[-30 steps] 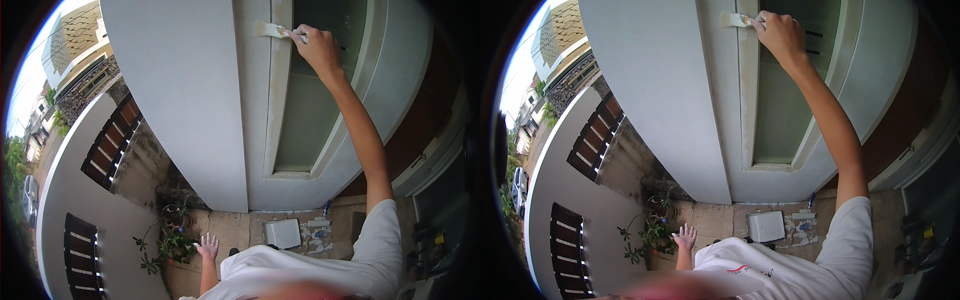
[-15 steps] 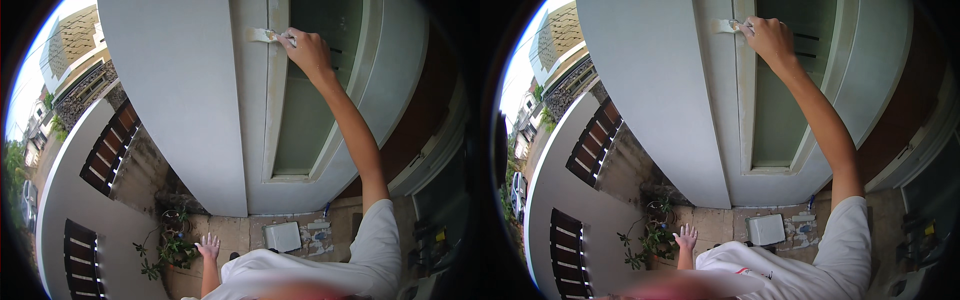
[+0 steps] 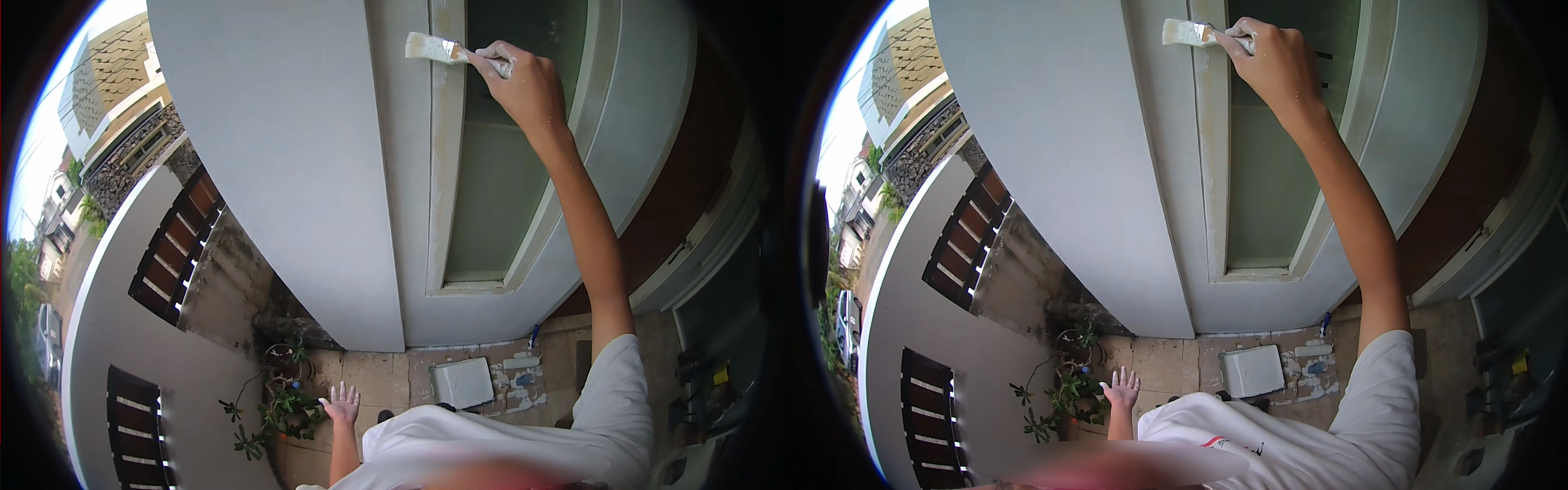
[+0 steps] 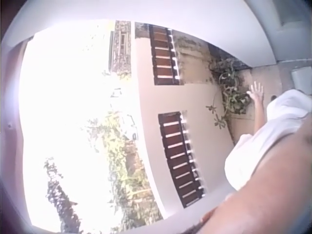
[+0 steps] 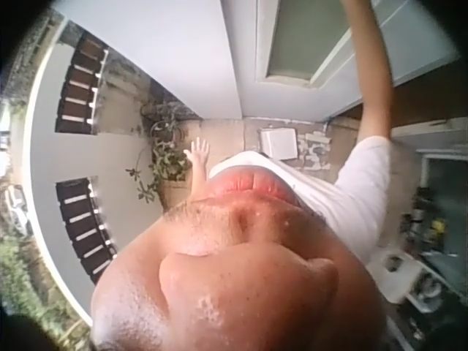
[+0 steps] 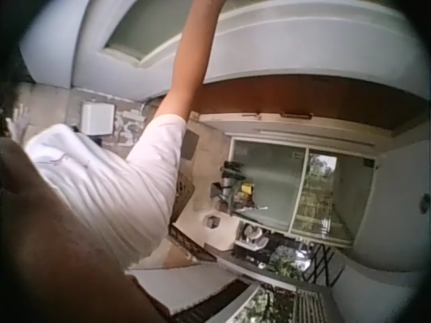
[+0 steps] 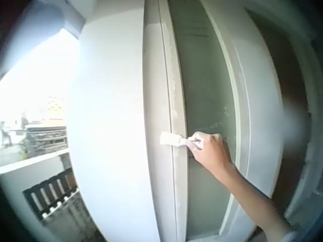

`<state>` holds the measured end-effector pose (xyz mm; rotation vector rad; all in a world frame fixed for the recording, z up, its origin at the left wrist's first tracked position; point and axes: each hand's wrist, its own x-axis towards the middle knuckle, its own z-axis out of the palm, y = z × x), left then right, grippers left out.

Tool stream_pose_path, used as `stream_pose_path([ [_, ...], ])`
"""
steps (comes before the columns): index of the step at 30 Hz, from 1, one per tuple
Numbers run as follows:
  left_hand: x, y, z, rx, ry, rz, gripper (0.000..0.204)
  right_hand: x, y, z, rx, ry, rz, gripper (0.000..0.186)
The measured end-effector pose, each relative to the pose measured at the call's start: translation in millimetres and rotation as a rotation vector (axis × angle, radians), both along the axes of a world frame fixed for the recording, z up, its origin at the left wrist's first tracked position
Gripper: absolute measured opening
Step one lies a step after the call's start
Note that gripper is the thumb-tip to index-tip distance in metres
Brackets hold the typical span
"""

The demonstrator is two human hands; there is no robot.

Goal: Painting the white edges of a window or door frame using a brush and a paint tray.

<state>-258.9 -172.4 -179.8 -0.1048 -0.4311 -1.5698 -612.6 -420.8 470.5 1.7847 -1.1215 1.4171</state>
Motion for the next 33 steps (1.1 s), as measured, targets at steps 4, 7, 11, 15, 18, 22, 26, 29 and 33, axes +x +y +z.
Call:
stream_pose_path([
  [4,-31,-15,89,0.959,-0.026,0.283,0.07,5,-21,-8,0.044,0.098,-0.02,0.023],
  [7,-30,-7,87,0.934,-0.002,0.283,0.07,7,-11,-12,0.079,0.132,-0.093,0.023],
  [11,-28,0,96,0.98,-0.008,0.302,0.07,-30,9,-36,0.137,0.0,0.045,0.019],
  [15,-11,4,43,0.505,-0.046,0.066,0.07,-70,47,-102,0.345,-0.174,0.153,0.021],
  [18,-48,-26,105,0.998,-0.186,0.111,0.071,-104,76,-187,0.85,-0.497,0.329,0.027],
  [22,-84,-54,125,1.014,-0.384,-0.033,0.07,-144,108,-340,1.111,-0.736,0.206,0.027],
  [26,-122,-68,118,0.986,-0.6,-0.219,0.067,-187,177,-492,1.252,-0.817,-0.03,0.037],
  [29,-154,-66,83,1.072,-0.822,-0.356,0.068,-212,224,-614,1.34,-0.815,-0.47,0.04],
  [33,-200,-47,21,1.217,-1.019,-0.452,0.068,-216,274,-740,1.727,-0.908,-0.69,0.038],
])
